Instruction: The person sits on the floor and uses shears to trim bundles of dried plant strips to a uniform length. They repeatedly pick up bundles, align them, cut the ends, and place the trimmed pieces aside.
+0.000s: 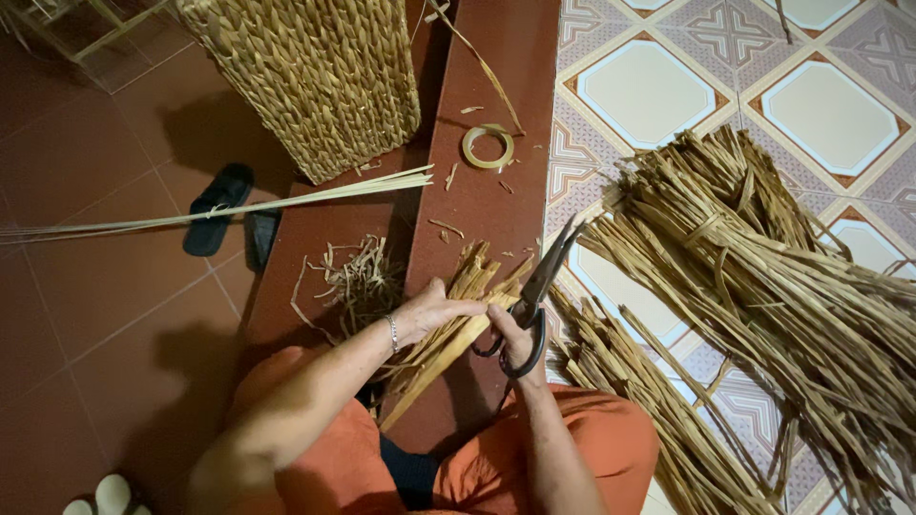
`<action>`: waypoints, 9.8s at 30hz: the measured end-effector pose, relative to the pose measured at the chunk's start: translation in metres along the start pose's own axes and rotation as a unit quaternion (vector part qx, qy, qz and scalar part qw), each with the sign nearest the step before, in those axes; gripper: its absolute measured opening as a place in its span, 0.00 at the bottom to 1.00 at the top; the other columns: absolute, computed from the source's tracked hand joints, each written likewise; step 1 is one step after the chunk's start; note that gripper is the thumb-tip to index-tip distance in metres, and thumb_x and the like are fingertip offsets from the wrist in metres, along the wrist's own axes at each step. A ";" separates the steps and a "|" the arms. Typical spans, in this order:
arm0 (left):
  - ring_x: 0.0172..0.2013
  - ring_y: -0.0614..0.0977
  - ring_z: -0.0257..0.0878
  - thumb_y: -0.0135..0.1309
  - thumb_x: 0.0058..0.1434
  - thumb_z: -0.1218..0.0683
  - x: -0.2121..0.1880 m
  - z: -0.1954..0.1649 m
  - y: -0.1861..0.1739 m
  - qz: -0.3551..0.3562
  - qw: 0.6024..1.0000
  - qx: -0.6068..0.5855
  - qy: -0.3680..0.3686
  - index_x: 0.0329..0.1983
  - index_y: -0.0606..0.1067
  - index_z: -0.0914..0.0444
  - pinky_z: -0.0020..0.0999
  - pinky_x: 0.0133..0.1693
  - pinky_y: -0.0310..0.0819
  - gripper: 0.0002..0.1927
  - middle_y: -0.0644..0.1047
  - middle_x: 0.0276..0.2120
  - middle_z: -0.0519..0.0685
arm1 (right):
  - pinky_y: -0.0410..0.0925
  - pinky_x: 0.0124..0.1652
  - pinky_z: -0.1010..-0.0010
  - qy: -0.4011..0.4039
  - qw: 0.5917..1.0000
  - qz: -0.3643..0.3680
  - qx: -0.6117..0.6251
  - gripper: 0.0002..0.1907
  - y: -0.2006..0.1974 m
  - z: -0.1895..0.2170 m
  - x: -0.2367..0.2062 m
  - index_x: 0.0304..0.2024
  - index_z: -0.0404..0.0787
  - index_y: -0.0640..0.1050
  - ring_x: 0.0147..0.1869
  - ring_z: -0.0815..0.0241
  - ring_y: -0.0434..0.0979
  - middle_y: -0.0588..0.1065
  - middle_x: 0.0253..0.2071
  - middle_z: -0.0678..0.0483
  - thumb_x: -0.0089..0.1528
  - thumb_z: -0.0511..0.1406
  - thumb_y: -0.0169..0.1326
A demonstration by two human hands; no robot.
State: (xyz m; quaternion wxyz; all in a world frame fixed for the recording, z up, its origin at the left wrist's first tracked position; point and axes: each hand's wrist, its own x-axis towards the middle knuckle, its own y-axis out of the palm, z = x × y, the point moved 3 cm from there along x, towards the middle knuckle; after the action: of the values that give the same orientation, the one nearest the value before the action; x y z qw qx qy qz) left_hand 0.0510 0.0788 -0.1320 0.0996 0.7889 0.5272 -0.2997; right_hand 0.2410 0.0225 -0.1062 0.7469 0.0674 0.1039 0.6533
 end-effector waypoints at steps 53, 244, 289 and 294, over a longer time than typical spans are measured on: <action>0.28 0.77 0.33 0.70 0.54 0.49 -0.007 -0.024 -0.016 -0.085 0.973 -0.194 0.095 0.40 0.74 0.66 0.28 0.37 0.75 0.21 0.76 0.31 0.47 | 0.62 0.25 0.79 -0.036 0.991 0.129 -0.011 0.31 0.023 -0.013 -0.029 0.61 0.37 0.66 0.28 0.72 0.65 0.68 0.34 0.59 0.71 0.54 0.36; 0.54 0.79 0.53 0.51 0.53 0.63 -0.016 0.004 0.058 -0.135 0.938 0.184 0.263 0.66 0.61 0.73 0.44 0.56 0.75 0.35 0.77 0.54 0.64 | 0.72 0.37 0.74 -0.194 0.975 -0.078 -0.072 0.28 -0.003 0.022 -0.028 0.59 0.29 0.69 0.38 0.64 0.77 0.74 0.37 0.52 0.59 0.27 0.66; 0.26 0.80 0.34 0.66 0.54 0.51 -0.030 -0.037 -0.018 -0.076 0.964 -0.205 0.154 0.35 0.80 0.68 0.29 0.31 0.75 0.15 0.80 0.26 0.50 | 0.62 0.24 0.79 -0.008 0.987 0.133 -0.092 0.33 -0.001 -0.016 -0.033 0.65 0.38 0.67 0.25 0.72 0.65 0.69 0.32 0.61 0.68 0.54 0.43; 0.26 0.81 0.33 0.66 0.55 0.51 -0.029 -0.035 -0.013 -0.045 0.966 -0.205 0.152 0.36 0.80 0.68 0.28 0.31 0.76 0.15 0.81 0.26 0.49 | 0.66 0.26 0.78 -0.025 0.982 0.105 -0.154 0.29 0.000 -0.017 -0.031 0.63 0.37 0.69 0.26 0.70 0.67 0.69 0.28 0.60 0.70 0.51 0.42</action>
State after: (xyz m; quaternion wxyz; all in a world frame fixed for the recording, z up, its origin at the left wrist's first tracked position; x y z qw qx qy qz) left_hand 0.0444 0.0787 -0.0855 0.1645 0.7630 0.6216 -0.0662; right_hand 0.2335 -0.0089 -0.1208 0.6781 -0.0212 -0.0242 0.7342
